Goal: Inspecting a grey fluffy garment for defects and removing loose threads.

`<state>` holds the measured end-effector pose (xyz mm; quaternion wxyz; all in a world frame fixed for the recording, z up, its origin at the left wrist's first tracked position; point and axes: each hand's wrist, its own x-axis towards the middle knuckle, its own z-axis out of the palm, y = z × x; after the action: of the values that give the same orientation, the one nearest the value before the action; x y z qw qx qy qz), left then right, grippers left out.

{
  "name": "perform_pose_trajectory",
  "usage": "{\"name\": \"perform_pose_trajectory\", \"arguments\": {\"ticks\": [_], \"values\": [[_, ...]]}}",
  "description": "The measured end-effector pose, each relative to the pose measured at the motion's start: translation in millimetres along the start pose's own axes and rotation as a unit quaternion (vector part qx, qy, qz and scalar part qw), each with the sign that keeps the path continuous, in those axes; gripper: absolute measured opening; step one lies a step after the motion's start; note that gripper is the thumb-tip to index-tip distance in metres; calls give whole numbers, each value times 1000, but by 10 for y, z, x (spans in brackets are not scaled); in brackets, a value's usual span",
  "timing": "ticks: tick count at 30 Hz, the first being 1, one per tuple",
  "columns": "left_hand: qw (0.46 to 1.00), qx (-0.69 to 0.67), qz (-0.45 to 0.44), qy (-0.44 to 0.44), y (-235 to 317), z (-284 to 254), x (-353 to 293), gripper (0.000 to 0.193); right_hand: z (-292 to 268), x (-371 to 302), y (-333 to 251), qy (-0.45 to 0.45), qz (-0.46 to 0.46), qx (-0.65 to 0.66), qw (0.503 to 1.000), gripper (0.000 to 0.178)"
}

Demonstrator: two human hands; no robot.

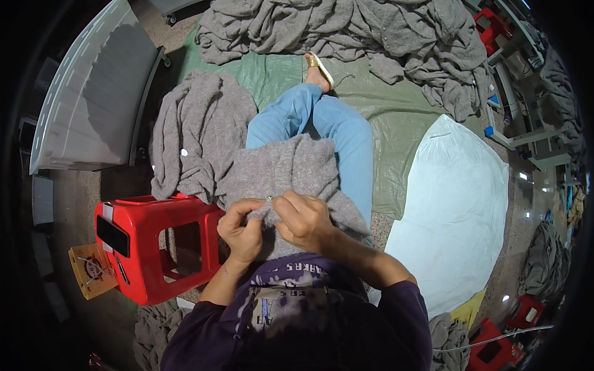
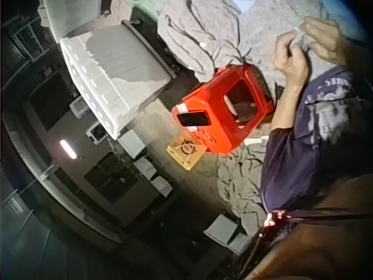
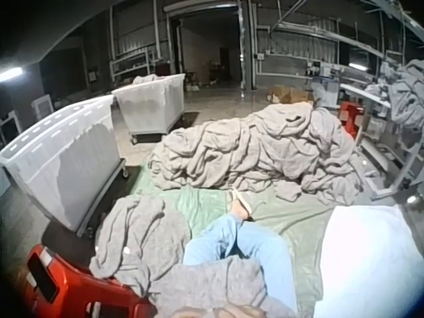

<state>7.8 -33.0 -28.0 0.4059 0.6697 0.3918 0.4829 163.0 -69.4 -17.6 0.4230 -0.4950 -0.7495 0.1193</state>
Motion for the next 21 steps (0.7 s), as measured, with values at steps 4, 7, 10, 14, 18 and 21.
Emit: {"name": "perform_pose_trajectory", "arguments": {"ticks": [4, 7, 10, 14, 18, 21], "values": [[999, -11, 23, -22, -22, 43, 36, 24, 107, -36, 25, 104, 20, -6, 994, 35], [986, 50, -1, -160, -153, -56, 188, 23, 90, -69, 138, 144, 44, -28, 988, 32], [938, -78, -279, -191, -387, -351, 255, 10, -92, -154, 416, 201, 214, 33, 955, 29], [904, -248, -325, -126, -376, -428, 308, 9, -460, -148, 471, 175, 404, 312, 842, 29], [883, -300, -343, -116, -237, -255, 320, 14, -308, 220, 197, 88, 242, 134, 957, 22], [880, -321, -329, -122, -174, -230, 333, 15, -130, 224, 288, -19, 168, 129, 977, 19]]}}
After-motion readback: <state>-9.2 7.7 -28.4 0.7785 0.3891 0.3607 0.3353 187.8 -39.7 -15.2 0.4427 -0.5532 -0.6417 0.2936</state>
